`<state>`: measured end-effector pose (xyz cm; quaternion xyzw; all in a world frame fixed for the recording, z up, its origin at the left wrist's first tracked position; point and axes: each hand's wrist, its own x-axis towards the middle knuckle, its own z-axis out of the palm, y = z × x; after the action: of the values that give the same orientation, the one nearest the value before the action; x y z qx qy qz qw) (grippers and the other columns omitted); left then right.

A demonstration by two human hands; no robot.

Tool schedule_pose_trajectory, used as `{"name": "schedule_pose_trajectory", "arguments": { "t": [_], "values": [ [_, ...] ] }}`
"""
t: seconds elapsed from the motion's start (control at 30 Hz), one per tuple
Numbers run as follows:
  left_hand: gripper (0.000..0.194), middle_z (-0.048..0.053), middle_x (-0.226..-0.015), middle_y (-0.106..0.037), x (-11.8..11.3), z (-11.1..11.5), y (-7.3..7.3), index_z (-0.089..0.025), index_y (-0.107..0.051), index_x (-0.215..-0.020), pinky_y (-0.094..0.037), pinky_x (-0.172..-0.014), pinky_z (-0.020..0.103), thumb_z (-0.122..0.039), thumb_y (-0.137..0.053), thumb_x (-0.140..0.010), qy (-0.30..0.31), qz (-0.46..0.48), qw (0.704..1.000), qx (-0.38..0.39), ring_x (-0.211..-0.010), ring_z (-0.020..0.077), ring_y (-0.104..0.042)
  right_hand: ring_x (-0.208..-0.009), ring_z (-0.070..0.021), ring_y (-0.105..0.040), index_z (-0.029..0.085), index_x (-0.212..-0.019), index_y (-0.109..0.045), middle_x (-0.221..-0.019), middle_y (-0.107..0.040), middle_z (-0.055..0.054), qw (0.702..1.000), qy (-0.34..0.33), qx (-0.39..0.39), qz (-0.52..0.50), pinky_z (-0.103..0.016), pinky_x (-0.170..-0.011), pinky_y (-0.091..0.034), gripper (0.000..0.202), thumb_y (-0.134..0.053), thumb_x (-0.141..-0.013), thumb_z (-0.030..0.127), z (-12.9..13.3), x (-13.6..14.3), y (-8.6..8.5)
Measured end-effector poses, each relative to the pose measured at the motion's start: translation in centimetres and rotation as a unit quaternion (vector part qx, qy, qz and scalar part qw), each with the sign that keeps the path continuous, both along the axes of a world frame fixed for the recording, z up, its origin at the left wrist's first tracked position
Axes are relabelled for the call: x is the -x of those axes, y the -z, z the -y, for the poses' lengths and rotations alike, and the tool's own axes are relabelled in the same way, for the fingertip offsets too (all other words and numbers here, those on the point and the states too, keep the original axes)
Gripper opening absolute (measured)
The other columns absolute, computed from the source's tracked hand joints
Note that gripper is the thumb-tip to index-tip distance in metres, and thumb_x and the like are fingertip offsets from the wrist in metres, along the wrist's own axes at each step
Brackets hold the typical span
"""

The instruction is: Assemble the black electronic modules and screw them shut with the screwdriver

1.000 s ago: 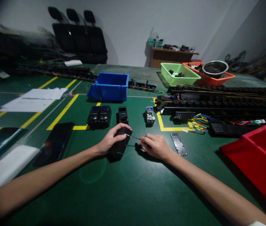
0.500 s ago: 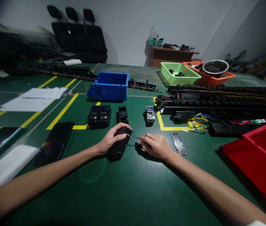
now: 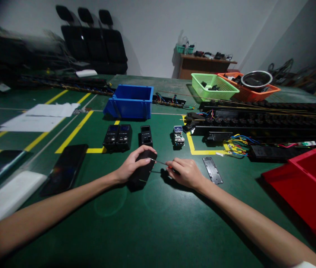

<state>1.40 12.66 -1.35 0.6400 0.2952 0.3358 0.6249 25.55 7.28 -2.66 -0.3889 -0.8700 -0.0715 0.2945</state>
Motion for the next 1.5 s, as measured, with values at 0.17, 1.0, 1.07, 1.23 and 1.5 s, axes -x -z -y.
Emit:
{"name": "schedule_pose_trajectory", "arguments": {
  "t": [0.17, 1.0, 1.07, 1.23, 1.5],
  "values": [
    [0.038, 0.007, -0.11, -0.06, 0.06, 0.0, -0.02, -0.02, -0.056, -0.114, -0.046, -0.081, 0.031, -0.041, -0.062, -0.084, 0.001, -0.006, 1.0, -0.004, -0.095, 0.0214, -0.058, -0.057, -0.0111, -0.056, 0.013, -0.097, -0.066, -0.072, -0.065, -0.004, 1.0, -0.002, 0.004, 0.005, -0.024, -0.054, -0.04, 0.014, -0.056, -0.09, 0.021, -0.01, -0.06, 0.15],
    [0.037, 0.007, -0.111, -0.06, 0.03, -0.05, -0.06, -0.019, -0.055, -0.114, -0.047, -0.081, 0.03, -0.04, -0.062, -0.085, 0.01, -0.006, 1.0, -0.007, -0.095, 0.0211, -0.058, -0.058, -0.0115, -0.057, 0.014, -0.098, -0.066, -0.072, -0.066, -0.003, 1.0, 0.004, 0.004, 0.013, -0.024, -0.054, -0.039, 0.015, -0.056, -0.09, 0.021, 0.01, -0.11, 0.19],
    [0.037, 0.007, -0.111, -0.06, 0.01, -0.03, -0.08, -0.019, -0.055, -0.114, -0.047, -0.081, 0.031, -0.04, -0.062, -0.085, 0.011, -0.007, 1.0, -0.007, -0.095, 0.0211, -0.058, -0.057, -0.0114, -0.057, 0.014, -0.098, -0.066, -0.072, -0.066, -0.003, 1.0, 0.003, 0.004, 0.012, -0.024, -0.054, -0.039, 0.014, -0.056, -0.09, 0.021, 0.05, -0.06, 0.12],
    [0.036, 0.007, -0.112, -0.059, -0.05, 0.02, 0.0, -0.02, -0.055, -0.114, -0.047, -0.081, 0.03, -0.039, -0.062, -0.085, 0.012, -0.001, 1.0, -0.004, -0.095, 0.0207, -0.058, -0.057, -0.0112, -0.057, 0.014, -0.098, -0.066, -0.072, -0.066, -0.003, 1.0, 0.001, 0.007, 0.011, -0.024, -0.054, -0.038, 0.015, -0.056, -0.09, 0.021, 0.04, -0.05, 0.13],
    [0.035, 0.006, -0.11, -0.059, 0.04, -0.02, 0.02, -0.02, -0.055, -0.115, -0.046, -0.079, 0.029, -0.039, -0.061, -0.086, 0.011, -0.004, 1.0, -0.008, -0.093, 0.0195, -0.057, -0.057, -0.0109, -0.056, 0.014, -0.099, -0.066, -0.072, -0.065, -0.003, 1.0, 0.002, 0.008, 0.012, -0.024, -0.055, -0.038, 0.015, -0.056, -0.09, 0.021, -0.05, -0.18, 0.41]
  ]
}}
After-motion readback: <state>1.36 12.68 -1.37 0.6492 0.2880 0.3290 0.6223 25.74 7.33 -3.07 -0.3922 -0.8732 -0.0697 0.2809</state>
